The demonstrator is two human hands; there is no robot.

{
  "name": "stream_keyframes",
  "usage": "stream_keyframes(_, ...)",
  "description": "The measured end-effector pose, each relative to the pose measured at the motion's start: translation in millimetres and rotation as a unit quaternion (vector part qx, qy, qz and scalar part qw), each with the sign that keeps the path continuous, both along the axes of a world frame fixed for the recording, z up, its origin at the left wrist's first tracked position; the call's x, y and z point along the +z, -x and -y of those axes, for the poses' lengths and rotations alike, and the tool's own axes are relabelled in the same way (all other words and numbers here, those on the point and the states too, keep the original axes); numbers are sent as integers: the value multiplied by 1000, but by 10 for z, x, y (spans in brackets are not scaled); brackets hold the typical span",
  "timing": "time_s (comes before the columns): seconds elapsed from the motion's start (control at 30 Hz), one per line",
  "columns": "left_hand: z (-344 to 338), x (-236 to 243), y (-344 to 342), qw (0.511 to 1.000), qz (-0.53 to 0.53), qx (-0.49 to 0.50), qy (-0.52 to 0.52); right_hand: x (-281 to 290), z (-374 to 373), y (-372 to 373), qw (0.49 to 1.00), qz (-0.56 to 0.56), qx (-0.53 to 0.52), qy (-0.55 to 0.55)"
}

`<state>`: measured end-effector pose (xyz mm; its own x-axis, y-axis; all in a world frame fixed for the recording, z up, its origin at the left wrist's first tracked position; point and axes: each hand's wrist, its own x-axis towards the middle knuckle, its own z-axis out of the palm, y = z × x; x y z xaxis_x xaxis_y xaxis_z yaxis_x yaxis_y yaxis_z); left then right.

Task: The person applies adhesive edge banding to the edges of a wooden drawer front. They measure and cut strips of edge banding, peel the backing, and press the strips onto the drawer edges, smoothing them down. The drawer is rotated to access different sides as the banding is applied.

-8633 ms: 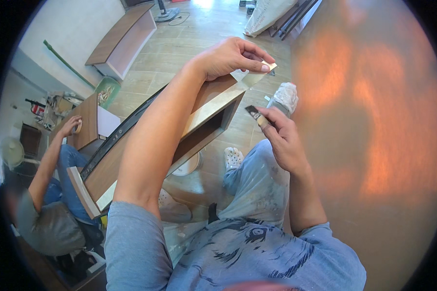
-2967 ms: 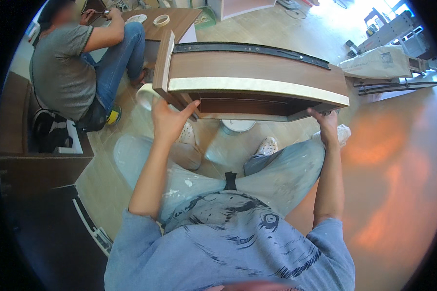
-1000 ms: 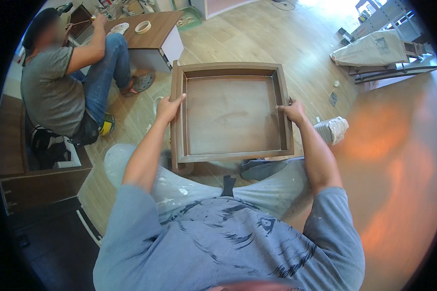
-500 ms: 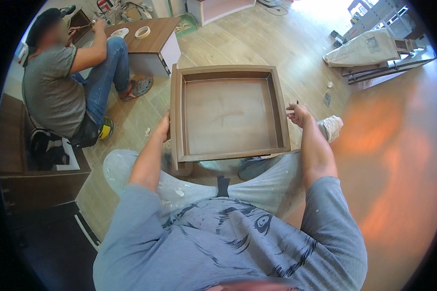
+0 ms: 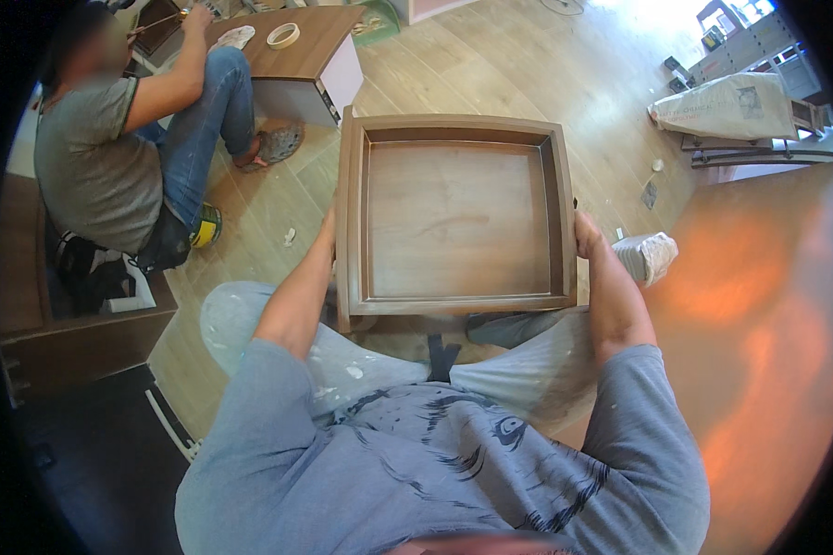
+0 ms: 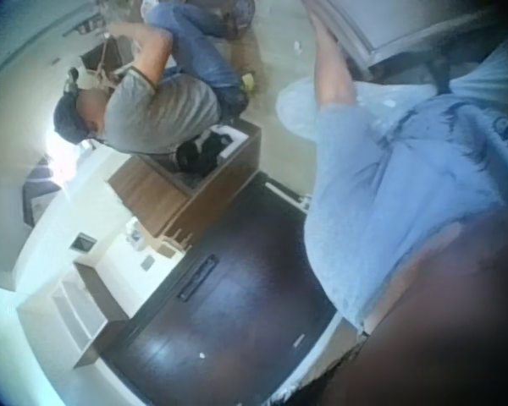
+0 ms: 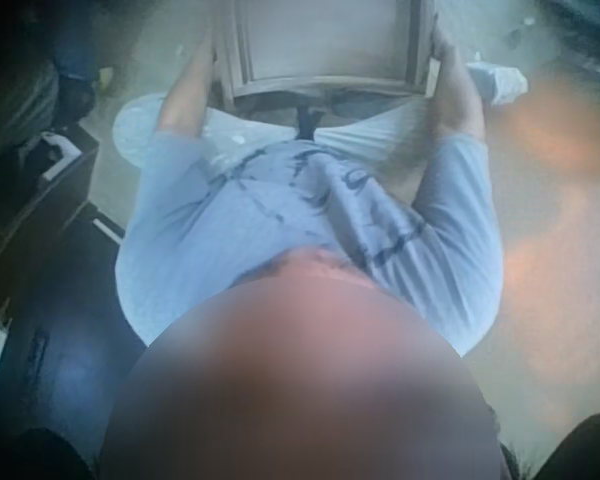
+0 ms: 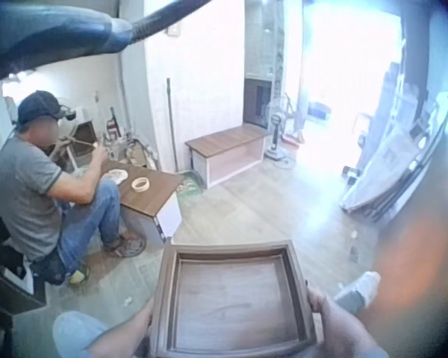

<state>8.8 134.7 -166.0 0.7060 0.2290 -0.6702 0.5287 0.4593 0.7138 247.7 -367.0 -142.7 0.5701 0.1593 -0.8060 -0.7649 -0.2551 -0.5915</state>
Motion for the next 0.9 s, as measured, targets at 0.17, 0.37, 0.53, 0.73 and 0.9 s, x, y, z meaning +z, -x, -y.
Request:
stream_keyframes(0.17,-4,118,-68,1000,28,11,6,89,-25,16,999,34,-16,-17)
stream_keyframes(0.37,-145,404,-119,996,73,41,-1,593,-14,14,993,95,50,-43)
stream_keyframes(0.53,-292,744,-44,991,114,76,-5,1166,-14,-28,955,251,132,83)
stream_keyframes(0.73,-380,1160,217,982,153,112,-11,1564,135,169,924,307,209,89)
stream_keyframes(0.9,-340,1422,559,973,179,143,-20,1686,209,542,950,299,77,-39)
